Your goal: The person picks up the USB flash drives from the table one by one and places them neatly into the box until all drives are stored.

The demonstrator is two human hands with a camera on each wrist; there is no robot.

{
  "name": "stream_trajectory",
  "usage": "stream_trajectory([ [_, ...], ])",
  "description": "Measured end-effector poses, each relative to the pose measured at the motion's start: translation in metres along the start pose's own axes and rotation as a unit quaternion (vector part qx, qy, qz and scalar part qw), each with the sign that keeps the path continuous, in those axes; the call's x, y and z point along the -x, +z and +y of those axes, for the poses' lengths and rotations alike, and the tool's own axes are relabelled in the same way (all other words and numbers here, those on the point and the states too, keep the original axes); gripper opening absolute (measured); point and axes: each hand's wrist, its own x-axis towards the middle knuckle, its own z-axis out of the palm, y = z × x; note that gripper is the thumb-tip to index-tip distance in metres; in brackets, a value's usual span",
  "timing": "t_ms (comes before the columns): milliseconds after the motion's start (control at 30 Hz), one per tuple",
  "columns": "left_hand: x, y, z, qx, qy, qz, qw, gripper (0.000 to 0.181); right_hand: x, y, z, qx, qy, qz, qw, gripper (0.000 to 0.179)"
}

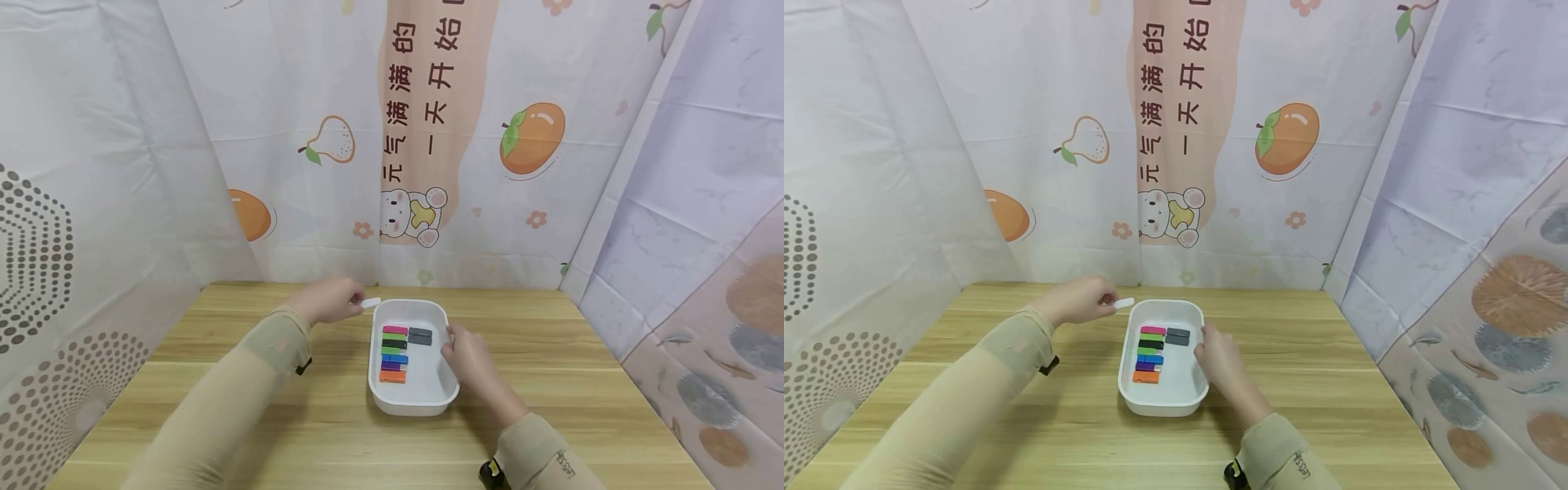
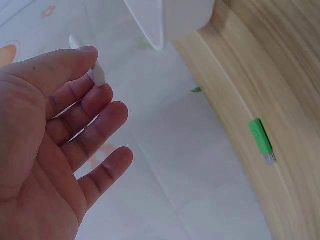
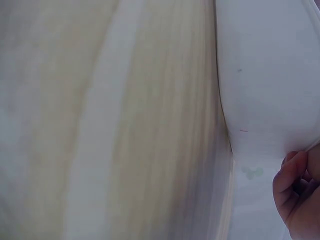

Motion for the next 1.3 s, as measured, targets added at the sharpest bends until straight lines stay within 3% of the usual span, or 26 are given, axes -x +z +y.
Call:
stream_trajectory([
  [567,-0.025,-0.004,0.038,0.002,0.018,-0.008,0.9998,0.007,0.001,-0.001,0.001,0.004,-0.005,0.004,1.0,0.04],
  [800,-0.036,0.001,0.053,-0.012,0.026,-0.013,0.9995,0.009,0.001,-0.002,-0.001,-0.001,0.003,0.002,1.0,0.041],
  [1300,-0.052,0.017,0.07,0.013,0.014,-0.023,0.9995,0.008,0.0,0.0,0.001,0.002,-0.004,0.005,1.0,0.039],
])
